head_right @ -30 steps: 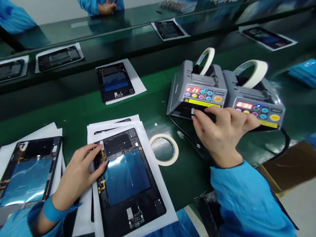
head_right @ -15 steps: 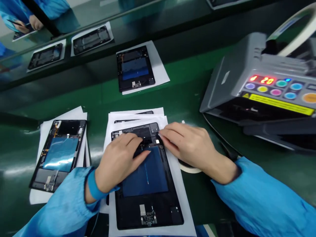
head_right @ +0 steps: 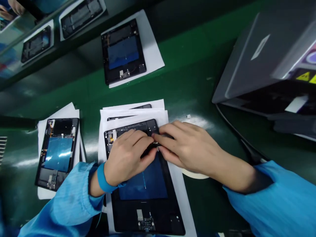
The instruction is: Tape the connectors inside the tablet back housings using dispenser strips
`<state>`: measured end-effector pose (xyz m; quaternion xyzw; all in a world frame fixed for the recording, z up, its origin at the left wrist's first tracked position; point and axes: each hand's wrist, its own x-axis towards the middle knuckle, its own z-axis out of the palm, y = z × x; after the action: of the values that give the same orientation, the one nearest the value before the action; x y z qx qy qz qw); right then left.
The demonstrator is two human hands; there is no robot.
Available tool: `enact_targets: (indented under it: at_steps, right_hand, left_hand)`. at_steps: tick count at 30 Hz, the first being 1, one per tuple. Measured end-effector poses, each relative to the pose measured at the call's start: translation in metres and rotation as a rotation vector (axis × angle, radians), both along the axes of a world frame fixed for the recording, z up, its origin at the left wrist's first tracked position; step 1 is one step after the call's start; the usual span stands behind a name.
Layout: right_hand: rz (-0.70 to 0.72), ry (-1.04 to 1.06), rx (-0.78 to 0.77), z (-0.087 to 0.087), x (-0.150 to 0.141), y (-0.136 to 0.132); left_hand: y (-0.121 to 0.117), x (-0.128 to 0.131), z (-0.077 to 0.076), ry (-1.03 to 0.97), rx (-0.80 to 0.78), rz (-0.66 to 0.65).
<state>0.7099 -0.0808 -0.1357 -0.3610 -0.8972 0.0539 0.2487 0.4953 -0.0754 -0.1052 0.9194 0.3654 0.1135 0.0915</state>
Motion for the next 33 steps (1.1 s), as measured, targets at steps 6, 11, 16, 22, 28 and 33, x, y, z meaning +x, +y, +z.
enact_targets:
  at_steps: [6, 11, 16, 22, 28, 33]
  right_hand:
    - [-0.002, -0.063, 0.029, 0.002, -0.002, -0.001]
    - [0.005, -0.049, 0.102, -0.003, -0.001, -0.001]
    - [0.022, -0.126, 0.245, -0.003, -0.003, -0.004]
    - [0.038, -0.16, 0.221, 0.004, -0.007, -0.009]
    - [-0.13, 0.042, 0.161, 0.002, -0.008, -0.006]
    - [-0.219, -0.059, 0.271, 0.001, -0.016, 0.008]
  left_hand:
    - [0.0, 0.002, -0.003, -0.036, 0.014, 0.049]
    - [0.001, 0.0, -0.002, -0.039, 0.013, 0.062]
    - [0.0, -0.006, 0.001, 0.005, -0.029, 0.038]
    - [0.002, -0.006, -0.003, -0.103, -0.152, 0.089]
    - [0.004, -0.007, -0.01, -0.224, -0.2, 0.128]
    - [0.003, -0.006, -0.011, -0.231, -0.162, 0.114]
